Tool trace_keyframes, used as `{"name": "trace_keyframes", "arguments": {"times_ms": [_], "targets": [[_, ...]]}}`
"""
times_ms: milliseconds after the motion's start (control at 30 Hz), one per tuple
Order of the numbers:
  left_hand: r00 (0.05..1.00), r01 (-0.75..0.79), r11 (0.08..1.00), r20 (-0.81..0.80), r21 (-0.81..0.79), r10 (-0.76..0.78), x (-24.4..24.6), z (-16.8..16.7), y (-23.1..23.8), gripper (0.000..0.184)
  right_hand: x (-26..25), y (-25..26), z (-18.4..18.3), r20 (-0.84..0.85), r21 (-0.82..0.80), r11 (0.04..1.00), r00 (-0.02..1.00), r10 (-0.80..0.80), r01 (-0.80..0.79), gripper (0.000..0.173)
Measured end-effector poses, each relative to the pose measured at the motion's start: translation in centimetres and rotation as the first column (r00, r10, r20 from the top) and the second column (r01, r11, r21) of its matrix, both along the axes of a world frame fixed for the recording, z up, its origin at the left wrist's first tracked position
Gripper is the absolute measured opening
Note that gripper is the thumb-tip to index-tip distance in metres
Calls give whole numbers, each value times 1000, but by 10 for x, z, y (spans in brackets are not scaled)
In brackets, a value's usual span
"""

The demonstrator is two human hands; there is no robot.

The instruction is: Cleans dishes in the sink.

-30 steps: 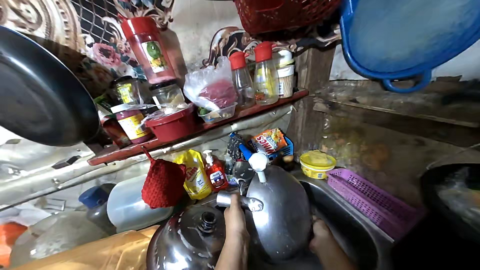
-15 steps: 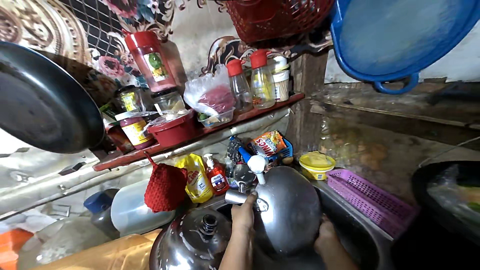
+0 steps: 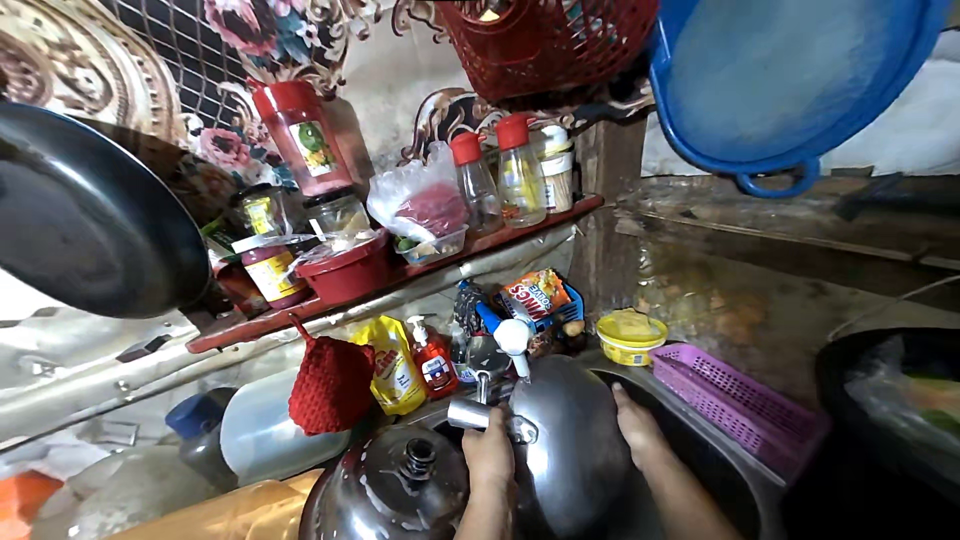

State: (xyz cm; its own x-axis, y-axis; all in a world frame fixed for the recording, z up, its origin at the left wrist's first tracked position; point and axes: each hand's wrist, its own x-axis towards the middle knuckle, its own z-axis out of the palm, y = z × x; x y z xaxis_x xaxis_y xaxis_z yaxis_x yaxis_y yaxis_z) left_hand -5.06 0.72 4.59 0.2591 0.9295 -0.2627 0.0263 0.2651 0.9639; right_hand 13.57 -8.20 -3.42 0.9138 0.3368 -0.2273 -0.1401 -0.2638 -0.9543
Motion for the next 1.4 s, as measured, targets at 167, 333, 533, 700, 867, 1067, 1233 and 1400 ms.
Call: {"name": "trace_keyframes", "arguments": {"times_ms": [167, 333, 533, 700, 867, 1067, 1233, 1400], "targets": [[999, -21, 999, -35, -37, 20, 7, -2, -5, 30, -11, 26, 36, 506, -154, 945, 799, 325, -287, 45], [996, -83, 991, 7, -105, 84, 17, -6, 0, 32, -94, 24, 24, 827, -244, 915, 424, 370, -321, 44], [988, -126, 977, 70, -172, 140, 20, -12, -6, 39, -129, 8, -24, 910, -57, 998, 410, 60, -18, 54], [952, -220, 946, 159, -240, 261, 21, -20, -10, 40, -100, -4, -43, 337, 165, 953, 894, -296, 253, 52], [937, -253, 945, 192, -206, 293, 22, -24, -14, 40, -141, -18, 43, -651, 280, 818, 726, -223, 502, 53], [937, -240, 969, 248, -62, 248, 16, -26, -28, 30, -176, -10, 37, -701, 427, 766, 711, -56, 482, 61], [962, -203, 979, 183, -26, 204, 2, -16, -28, 30, -109, -18, -28, -688, 273, 803, 690, -222, 530, 52], [983, -153, 988, 101, -33, 155, -14, 0, -30, 32, -21, -15, -35, -394, 104, 958, 896, -207, 267, 52]]}}
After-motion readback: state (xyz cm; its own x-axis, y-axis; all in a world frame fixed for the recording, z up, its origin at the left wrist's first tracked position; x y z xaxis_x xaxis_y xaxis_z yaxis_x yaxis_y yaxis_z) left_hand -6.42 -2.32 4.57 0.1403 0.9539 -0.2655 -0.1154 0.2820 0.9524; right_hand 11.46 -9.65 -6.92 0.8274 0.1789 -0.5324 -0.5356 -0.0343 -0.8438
